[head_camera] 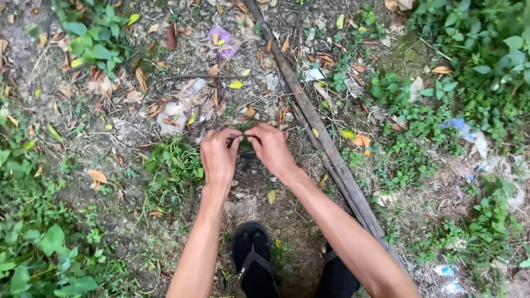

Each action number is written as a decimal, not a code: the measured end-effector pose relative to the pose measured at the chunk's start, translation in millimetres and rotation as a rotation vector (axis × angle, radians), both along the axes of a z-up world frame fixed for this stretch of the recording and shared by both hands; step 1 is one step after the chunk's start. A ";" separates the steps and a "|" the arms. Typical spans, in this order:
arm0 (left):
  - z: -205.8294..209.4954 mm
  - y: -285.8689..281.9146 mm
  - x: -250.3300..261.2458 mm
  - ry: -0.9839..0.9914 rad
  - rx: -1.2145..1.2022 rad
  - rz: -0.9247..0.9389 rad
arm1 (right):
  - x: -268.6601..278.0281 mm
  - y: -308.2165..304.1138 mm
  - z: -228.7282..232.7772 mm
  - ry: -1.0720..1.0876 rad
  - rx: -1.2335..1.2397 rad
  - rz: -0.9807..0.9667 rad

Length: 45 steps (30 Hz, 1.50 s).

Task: Picking small green plants from the ground and gathering them into a small pile.

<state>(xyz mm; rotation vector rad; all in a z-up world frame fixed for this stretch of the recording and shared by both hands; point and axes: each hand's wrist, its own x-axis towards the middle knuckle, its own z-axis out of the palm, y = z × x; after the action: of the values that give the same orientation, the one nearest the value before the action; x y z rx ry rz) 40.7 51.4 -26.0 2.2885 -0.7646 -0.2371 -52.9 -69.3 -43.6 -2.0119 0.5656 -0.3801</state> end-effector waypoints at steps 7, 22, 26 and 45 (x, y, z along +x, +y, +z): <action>13.8 4.6 -8.1 -0.103 -0.024 -0.115 | -4.6 2.5 -10.0 -0.077 -0.131 0.004; 24.0 -80.1 -74.2 -0.148 -0.168 -0.399 | -92.6 -55.5 35.7 0.005 -0.259 -0.242; 6.7 -105.6 -104.3 0.052 -0.153 -0.526 | -137.1 -73.8 36.8 0.054 -0.283 -0.335; -50.7 -160.9 -170.6 -0.040 0.064 -0.859 | -257.3 -100.6 -5.1 0.242 -0.191 -0.609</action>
<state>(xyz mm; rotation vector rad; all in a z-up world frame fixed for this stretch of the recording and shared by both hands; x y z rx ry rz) -129.8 -109.5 -76.7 1.8886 -1.7450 -0.6037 -310.1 -169.9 -48.8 -2.0480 1.3471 -0.5717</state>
